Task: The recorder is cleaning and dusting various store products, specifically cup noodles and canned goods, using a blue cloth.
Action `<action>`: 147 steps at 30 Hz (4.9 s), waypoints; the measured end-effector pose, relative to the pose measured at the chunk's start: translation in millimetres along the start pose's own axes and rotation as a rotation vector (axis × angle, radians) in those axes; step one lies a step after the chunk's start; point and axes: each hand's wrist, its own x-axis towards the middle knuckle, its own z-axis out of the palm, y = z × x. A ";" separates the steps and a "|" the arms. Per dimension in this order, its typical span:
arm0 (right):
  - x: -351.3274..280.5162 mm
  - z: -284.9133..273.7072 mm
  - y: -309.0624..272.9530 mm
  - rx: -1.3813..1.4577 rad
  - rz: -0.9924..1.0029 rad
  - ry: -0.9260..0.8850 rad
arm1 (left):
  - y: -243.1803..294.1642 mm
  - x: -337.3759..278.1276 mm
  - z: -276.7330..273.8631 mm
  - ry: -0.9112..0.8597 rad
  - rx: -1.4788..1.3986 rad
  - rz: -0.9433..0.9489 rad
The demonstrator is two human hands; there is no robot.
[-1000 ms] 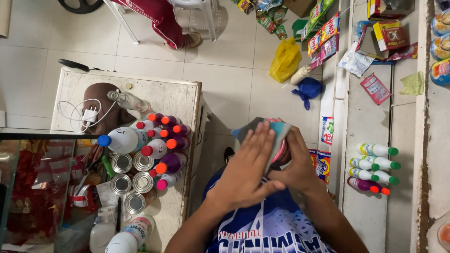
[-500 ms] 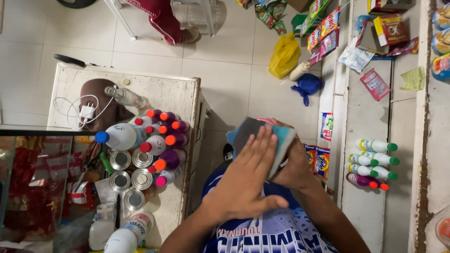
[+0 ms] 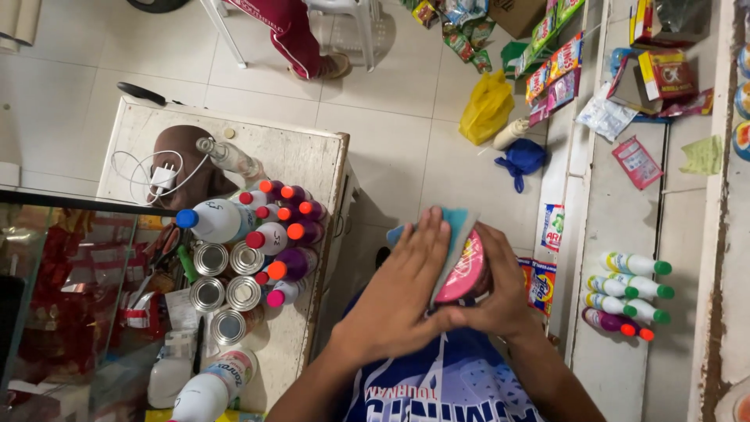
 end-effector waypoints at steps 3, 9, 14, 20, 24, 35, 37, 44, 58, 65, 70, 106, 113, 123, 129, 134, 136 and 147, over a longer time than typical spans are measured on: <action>1.0 0.8 5.6 -0.025 0.067 -0.106 | 8.1 -4.5 0.1 -0.156 0.044 -0.049; 0.7 -4.2 6.9 0.107 0.115 -0.125 | 6.1 -3.7 -0.5 0.041 -0.138 0.016; 6.9 -5.3 3.3 0.261 0.077 -0.141 | -6.7 -8.5 -0.7 0.155 -0.193 -0.139; 9.0 -1.5 10.3 0.571 0.038 -0.077 | 6.5 -14.4 15.2 0.383 -0.897 -0.147; -1.7 14.1 67.6 0.617 0.150 0.121 | 8.3 -2.5 45.4 0.536 -0.845 -0.063; 43.5 -29.0 62.0 0.650 0.409 0.071 | 18.3 43.3 68.5 0.597 -0.674 -0.149; 39.1 -29.1 62.0 0.685 0.416 0.076 | 17.5 54.7 68.2 0.598 -0.746 -0.149; 28.9 -35.2 100.0 0.950 0.236 -0.081 | 31.0 84.1 81.0 0.745 -0.915 -0.201; 61.8 -78.2 36.1 0.411 0.138 -0.107 | 32.7 89.0 90.9 1.400 -1.521 -0.594; 55.4 -91.0 42.8 0.431 0.215 -0.374 | 22.3 95.2 98.0 1.282 -1.725 -0.509; 34.8 -93.8 104.6 0.564 0.350 -0.277 | 34.0 98.2 113.3 1.138 -1.445 -0.404; 37.0 -103.2 82.6 1.096 0.418 -0.234 | 64.5 92.4 101.8 0.699 -1.016 -0.137; 47.9 -81.3 72.3 1.094 0.383 -0.316 | 44.8 93.5 106.9 0.712 -0.842 -0.086; 57.4 -107.6 36.4 0.708 0.397 -0.582 | 23.1 76.9 135.3 1.083 -1.397 -0.547; 63.5 -103.9 42.8 0.407 0.146 -0.447 | 43.9 85.6 114.0 1.012 -1.440 -0.450; 71.1 -101.9 26.2 0.322 0.079 -0.381 | 47.0 88.2 109.1 1.040 -1.299 -0.205; 74.6 -107.7 17.0 0.346 0.060 -0.481 | 34.6 80.4 115.1 1.065 -1.365 -0.240; 66.1 -87.7 38.0 0.334 0.123 -0.324 | 45.2 77.3 117.7 1.030 -0.936 -0.366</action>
